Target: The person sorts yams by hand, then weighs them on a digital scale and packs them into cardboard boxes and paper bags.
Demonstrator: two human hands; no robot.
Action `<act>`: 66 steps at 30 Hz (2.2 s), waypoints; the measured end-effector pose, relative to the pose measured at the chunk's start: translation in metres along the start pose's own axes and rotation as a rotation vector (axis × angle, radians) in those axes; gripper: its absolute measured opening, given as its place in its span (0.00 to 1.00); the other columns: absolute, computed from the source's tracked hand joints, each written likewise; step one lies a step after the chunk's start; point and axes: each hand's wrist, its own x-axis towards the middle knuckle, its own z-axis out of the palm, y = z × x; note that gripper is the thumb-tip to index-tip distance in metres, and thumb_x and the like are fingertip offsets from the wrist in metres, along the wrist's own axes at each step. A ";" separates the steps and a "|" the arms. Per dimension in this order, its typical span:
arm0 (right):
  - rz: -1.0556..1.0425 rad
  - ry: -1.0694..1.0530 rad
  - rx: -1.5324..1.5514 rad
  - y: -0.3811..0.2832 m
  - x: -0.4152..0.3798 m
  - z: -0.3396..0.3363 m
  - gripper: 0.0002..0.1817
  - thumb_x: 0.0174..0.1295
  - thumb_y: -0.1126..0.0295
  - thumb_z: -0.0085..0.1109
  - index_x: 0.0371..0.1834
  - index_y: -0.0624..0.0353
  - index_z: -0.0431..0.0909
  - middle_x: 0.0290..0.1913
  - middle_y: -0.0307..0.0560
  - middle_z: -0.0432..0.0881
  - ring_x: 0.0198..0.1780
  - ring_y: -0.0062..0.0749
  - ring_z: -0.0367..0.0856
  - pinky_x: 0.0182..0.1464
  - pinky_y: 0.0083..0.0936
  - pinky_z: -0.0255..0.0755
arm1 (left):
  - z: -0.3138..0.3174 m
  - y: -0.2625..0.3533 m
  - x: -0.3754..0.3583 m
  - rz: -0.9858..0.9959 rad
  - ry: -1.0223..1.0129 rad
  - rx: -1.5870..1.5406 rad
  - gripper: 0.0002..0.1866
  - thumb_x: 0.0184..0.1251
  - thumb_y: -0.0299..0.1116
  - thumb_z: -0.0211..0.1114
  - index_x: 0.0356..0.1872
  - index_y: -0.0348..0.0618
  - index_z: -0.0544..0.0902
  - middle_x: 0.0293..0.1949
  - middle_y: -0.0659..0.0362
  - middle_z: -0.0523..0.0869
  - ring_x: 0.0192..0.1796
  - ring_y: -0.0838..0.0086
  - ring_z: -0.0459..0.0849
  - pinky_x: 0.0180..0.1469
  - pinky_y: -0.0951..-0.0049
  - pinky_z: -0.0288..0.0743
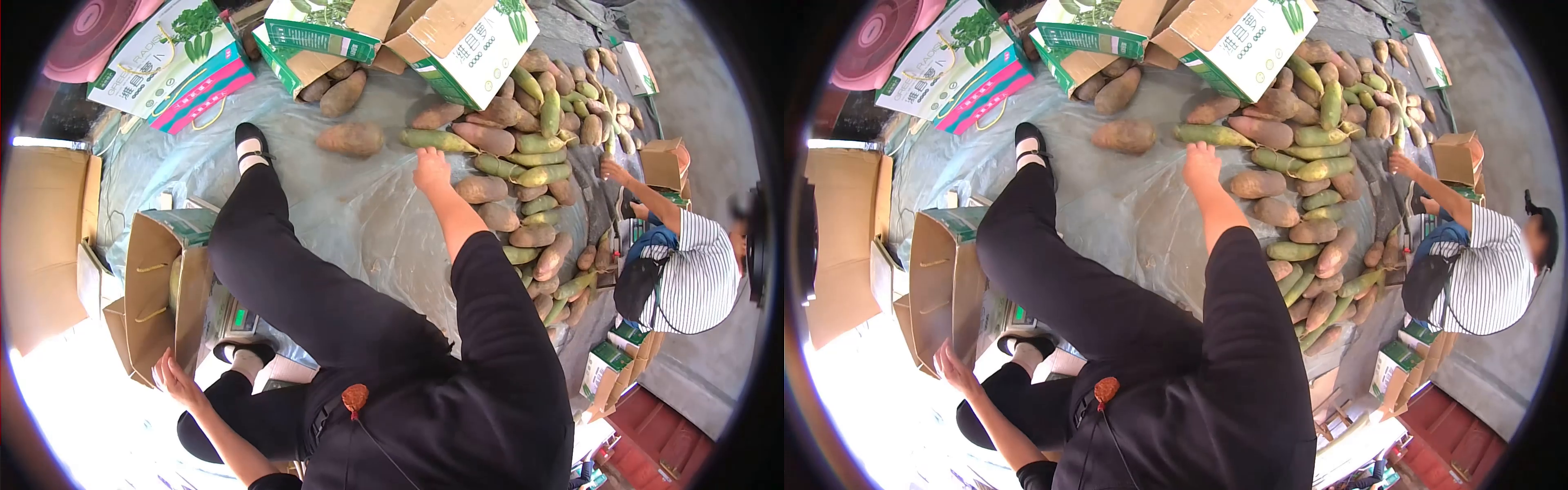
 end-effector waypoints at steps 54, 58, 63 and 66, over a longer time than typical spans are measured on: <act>1.308 0.034 1.716 0.014 0.039 0.076 0.26 0.46 0.64 0.72 0.51 0.49 0.74 0.55 0.42 0.71 0.50 0.43 0.70 0.44 0.47 0.67 | 0.007 -0.003 0.007 0.030 -0.041 0.002 0.15 0.73 0.30 0.48 0.44 0.31 0.80 0.40 0.53 0.80 0.47 0.64 0.76 0.52 0.66 0.72; 1.285 0.003 1.754 0.026 0.024 0.088 0.25 0.48 0.64 0.71 0.50 0.49 0.74 0.53 0.43 0.72 0.50 0.44 0.70 0.46 0.47 0.67 | 0.007 0.000 0.013 0.139 -0.027 0.052 0.12 0.71 0.27 0.49 0.43 0.32 0.81 0.39 0.53 0.81 0.44 0.62 0.76 0.51 0.63 0.71; 0.935 -0.201 1.704 0.026 -0.049 0.086 0.26 0.47 0.66 0.72 0.50 0.54 0.72 0.49 0.41 0.73 0.49 0.39 0.70 0.49 0.45 0.65 | 0.009 0.001 0.013 0.026 -0.071 -0.021 0.12 0.68 0.27 0.51 0.42 0.34 0.81 0.39 0.52 0.81 0.44 0.60 0.77 0.60 0.59 0.64; 0.678 -0.318 1.508 0.026 -0.083 0.078 0.27 0.47 0.63 0.71 0.51 0.54 0.71 0.47 0.41 0.76 0.51 0.34 0.71 0.49 0.42 0.65 | 0.004 0.006 0.018 0.023 -0.113 -0.022 0.10 0.60 0.26 0.57 0.41 0.38 0.82 0.39 0.55 0.82 0.46 0.62 0.78 0.62 0.56 0.62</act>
